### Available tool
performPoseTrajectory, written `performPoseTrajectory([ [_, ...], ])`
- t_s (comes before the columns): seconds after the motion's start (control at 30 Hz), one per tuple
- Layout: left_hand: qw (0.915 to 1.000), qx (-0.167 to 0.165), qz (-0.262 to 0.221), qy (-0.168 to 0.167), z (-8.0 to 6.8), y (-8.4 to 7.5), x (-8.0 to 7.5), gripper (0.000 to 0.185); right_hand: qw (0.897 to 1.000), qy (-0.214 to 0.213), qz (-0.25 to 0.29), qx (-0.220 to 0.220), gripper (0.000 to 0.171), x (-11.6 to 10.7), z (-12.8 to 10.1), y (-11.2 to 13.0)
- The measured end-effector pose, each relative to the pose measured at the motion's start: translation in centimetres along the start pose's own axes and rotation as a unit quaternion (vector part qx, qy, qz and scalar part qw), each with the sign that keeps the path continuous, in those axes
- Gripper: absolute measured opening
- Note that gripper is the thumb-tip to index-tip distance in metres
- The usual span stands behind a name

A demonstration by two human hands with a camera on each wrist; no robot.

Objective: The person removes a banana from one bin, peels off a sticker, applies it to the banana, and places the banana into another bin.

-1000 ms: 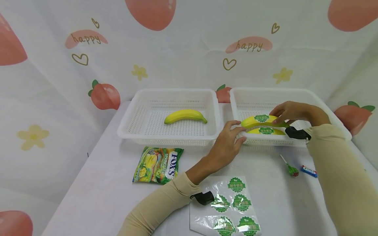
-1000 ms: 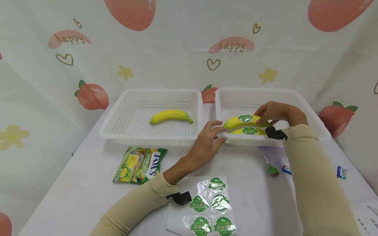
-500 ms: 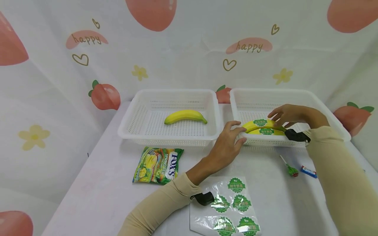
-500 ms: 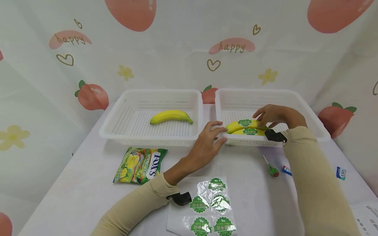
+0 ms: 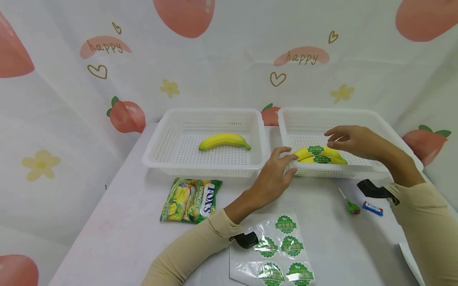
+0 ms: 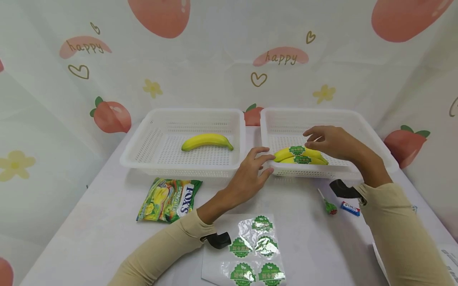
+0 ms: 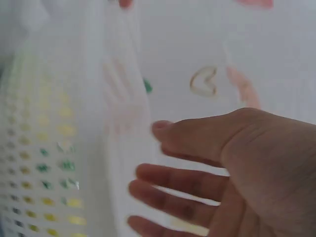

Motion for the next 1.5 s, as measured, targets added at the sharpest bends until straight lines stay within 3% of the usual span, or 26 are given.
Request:
performPoseTrajectory([
  [0.2,1.0,-0.002,0.004,0.003,-0.1,0.1,0.0,0.038,0.995,-0.091,0.0,-0.049,0.042,1.4,-3.0,2.9],
  [0.4,0.9999,0.003,0.012,0.008,0.0,0.1,0.1,0.039,0.994,-0.101,-0.011,-0.038,0.05,4.4,-5.2,3.2],
  [0.6,0.9992,0.006,0.022,0.034,-0.5,0.0,0.1,0.048,0.985,-0.15,-0.053,-0.068,0.051,6.4,-6.3,3.2],
  [0.8,0.9967,0.051,0.033,0.053,-2.3,-0.1,-0.7,0.049,0.976,-0.182,-0.079,-0.086,0.055,7.2,-6.4,3.1],
  [1.0,0.9893,0.131,0.046,0.046,-5.2,-0.7,-3.4,0.042,0.976,-0.185,-0.085,-0.072,0.057,7.3,-6.4,3.0],
  [1.17,0.9809,0.169,0.096,-0.01,-7.3,0.0,-7.0,0.039,0.976,-0.187,-0.087,-0.07,0.058,7.2,-6.5,3.1],
  [1.33,0.9787,0.138,0.138,-0.064,-8.8,2.3,-10.7,0.04,0.977,-0.183,-0.087,-0.068,0.06,7.3,-6.4,3.2],
  [1.5,0.9746,0.075,0.195,-0.08,-9.8,5.2,-13.3,0.045,0.977,-0.18,-0.093,-0.069,0.061,7.4,-6.4,3.2],
])
Point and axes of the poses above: each hand's wrist, its own z-axis towards the middle knuckle, its own x-axis out of the palm, y = z × x, the point moved 7 cm from there along z, towards the middle knuckle, and after that the axes turned 4 degrees about -y, right-handed, at the moved point
